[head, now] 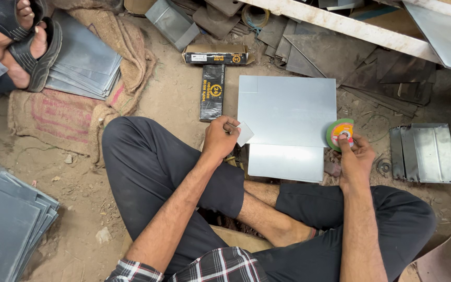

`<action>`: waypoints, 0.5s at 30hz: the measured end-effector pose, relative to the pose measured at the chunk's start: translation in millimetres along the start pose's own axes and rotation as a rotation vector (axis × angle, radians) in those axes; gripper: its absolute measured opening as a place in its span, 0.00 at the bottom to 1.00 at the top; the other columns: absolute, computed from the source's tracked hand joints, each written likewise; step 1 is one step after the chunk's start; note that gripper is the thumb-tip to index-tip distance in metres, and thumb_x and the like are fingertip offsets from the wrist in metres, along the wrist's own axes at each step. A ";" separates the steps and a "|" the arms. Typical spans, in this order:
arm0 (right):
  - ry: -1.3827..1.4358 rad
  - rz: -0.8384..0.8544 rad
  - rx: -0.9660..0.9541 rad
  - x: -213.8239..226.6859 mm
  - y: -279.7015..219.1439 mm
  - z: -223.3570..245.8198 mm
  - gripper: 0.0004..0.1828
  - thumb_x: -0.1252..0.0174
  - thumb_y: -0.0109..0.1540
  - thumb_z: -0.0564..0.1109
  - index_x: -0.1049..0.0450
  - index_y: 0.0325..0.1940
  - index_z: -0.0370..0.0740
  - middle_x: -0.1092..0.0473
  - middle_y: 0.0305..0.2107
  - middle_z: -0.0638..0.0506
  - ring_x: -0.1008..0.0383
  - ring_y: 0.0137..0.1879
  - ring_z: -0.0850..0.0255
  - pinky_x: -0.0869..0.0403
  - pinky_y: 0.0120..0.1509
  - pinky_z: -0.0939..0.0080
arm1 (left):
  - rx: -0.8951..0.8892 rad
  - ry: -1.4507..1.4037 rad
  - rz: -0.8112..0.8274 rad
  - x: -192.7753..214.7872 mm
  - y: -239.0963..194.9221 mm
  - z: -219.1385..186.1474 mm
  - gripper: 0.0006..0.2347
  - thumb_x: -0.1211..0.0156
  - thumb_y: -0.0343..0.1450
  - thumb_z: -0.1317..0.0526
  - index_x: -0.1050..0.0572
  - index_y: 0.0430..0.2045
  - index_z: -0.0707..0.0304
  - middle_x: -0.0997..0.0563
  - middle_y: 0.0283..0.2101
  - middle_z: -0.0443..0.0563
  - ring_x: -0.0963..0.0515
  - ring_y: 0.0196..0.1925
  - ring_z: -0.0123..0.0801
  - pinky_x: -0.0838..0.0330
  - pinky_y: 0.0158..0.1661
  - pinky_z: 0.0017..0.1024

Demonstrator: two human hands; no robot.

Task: The person marks a series of metal sheets by hand using a small metal scribe, handling each sheet individually while sitting on the floor.

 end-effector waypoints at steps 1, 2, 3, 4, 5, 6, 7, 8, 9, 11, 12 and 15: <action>0.001 -0.001 0.000 0.1 0.4 0.6 0.15 0.37 0.68 0.42 0.27 0.56 0.32 0.23 0.35 0.51 0.25 0.37 0.68 0.28 0.39 0.67 | -0.001 0.001 0.001 -0.4 0.2 -0.1 0.06 0.35 0.67 0.68 0.20 0.36 0.68 0.20 0.29 0.50 0.19 0.33 0.31 0.25 0.33 0.29; 0.034 -0.005 0.001 0.9 1.6 0.6 0.15 0.37 0.68 0.41 0.27 0.56 0.32 0.23 0.36 0.51 0.26 0.37 0.68 0.28 0.39 0.68 | 0.027 -0.016 0.005 -0.7 1.0 1.3 0.07 0.35 0.68 0.68 0.20 0.37 0.68 0.20 0.31 0.49 0.20 0.33 0.31 0.25 0.33 0.29; 0.066 -0.009 0.003 2.2 3.1 -0.4 0.15 0.38 0.68 0.41 0.27 0.57 0.33 0.23 0.37 0.51 0.26 0.37 0.68 0.28 0.40 0.68 | 0.056 -0.033 0.008 -1.1 1.8 2.8 0.07 0.36 0.68 0.68 0.20 0.37 0.67 0.21 0.33 0.49 0.20 0.34 0.30 0.25 0.32 0.29; 0.067 -0.010 0.002 3.5 4.6 -2.4 0.15 0.38 0.68 0.41 0.27 0.57 0.33 0.23 0.37 0.51 0.26 0.37 0.68 0.28 0.40 0.68 | 0.055 -0.033 0.008 -1.4 3.2 2.9 0.07 0.36 0.68 0.68 0.20 0.37 0.67 0.21 0.33 0.49 0.20 0.34 0.30 0.25 0.32 0.29; 0.074 -0.021 0.029 6.5 6.1 -2.7 0.15 0.38 0.69 0.41 0.27 0.58 0.32 0.23 0.38 0.51 0.26 0.38 0.69 0.29 0.40 0.68 | 0.071 -0.069 0.041 -4.5 4.2 4.0 0.07 0.36 0.68 0.68 0.21 0.38 0.67 0.21 0.35 0.50 0.19 0.35 0.30 0.24 0.33 0.28; 0.081 -0.032 0.057 10.0 7.3 -2.7 0.15 0.38 0.70 0.41 0.27 0.58 0.32 0.23 0.39 0.51 0.26 0.39 0.69 0.30 0.40 0.69 | 0.086 -0.105 0.073 -7.7 4.6 5.7 0.08 0.36 0.68 0.68 0.21 0.39 0.67 0.20 0.37 0.51 0.19 0.36 0.29 0.22 0.34 0.28; 0.082 -0.032 0.056 12.0 8.7 -3.7 0.15 0.38 0.70 0.41 0.27 0.58 0.32 0.23 0.39 0.51 0.26 0.39 0.69 0.30 0.40 0.69 | 0.086 -0.104 0.073 -9.6 4.7 6.8 0.08 0.36 0.68 0.68 0.21 0.39 0.67 0.20 0.37 0.51 0.19 0.36 0.29 0.22 0.34 0.28; 0.096 -0.057 0.093 15.2 9.7 -2.1 0.15 0.38 0.69 0.40 0.28 0.58 0.33 0.22 0.40 0.51 0.24 0.42 0.69 0.28 0.43 0.69 | 0.044 -0.160 0.109 -14.8 4.7 4.9 0.10 0.35 0.67 0.69 0.22 0.41 0.67 0.21 0.39 0.51 0.17 0.37 0.29 0.22 0.36 0.27; 0.113 -0.080 0.129 16.4 9.7 -1.1 0.15 0.38 0.68 0.40 0.29 0.58 0.33 0.21 0.41 0.51 0.21 0.44 0.69 0.25 0.45 0.68 | 0.002 -0.215 0.144 -17.8 4.5 2.9 0.11 0.35 0.66 0.70 0.23 0.42 0.68 0.21 0.40 0.51 0.16 0.38 0.30 0.22 0.37 0.26; 0.087 -0.100 0.127 17.7 9.0 -2.9 0.15 0.37 0.69 0.41 0.29 0.58 0.33 0.22 0.41 0.52 0.22 0.44 0.69 0.27 0.44 0.68 | -0.004 -0.163 0.143 -19.9 5.2 4.0 0.13 0.35 0.65 0.71 0.23 0.43 0.67 0.21 0.40 0.51 0.16 0.38 0.30 0.22 0.37 0.26; 0.059 -0.121 0.125 19.9 8.6 -3.5 0.15 0.37 0.69 0.41 0.28 0.58 0.34 0.22 0.41 0.52 0.23 0.43 0.69 0.29 0.42 0.68 | -0.010 -0.114 0.143 -21.0 5.7 4.4 0.14 0.35 0.64 0.72 0.23 0.44 0.67 0.21 0.41 0.51 0.16 0.37 0.30 0.21 0.37 0.26; 0.066 -0.115 0.122 20.2 9.4 -5.0 0.15 0.37 0.69 0.42 0.28 0.57 0.34 0.22 0.41 0.53 0.23 0.43 0.69 0.29 0.42 0.68 | -0.037 -0.046 0.081 -18.1 7.7 5.2 0.14 0.34 0.63 0.72 0.21 0.43 0.66 0.21 0.41 0.51 0.17 0.37 0.31 0.21 0.36 0.27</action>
Point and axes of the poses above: each hand's wrist, its own y-axis towards the middle knuckle, its own x-axis out of the back of the hand, z = x × y, the point moved 6 cm from there along y, towards the middle knuckle
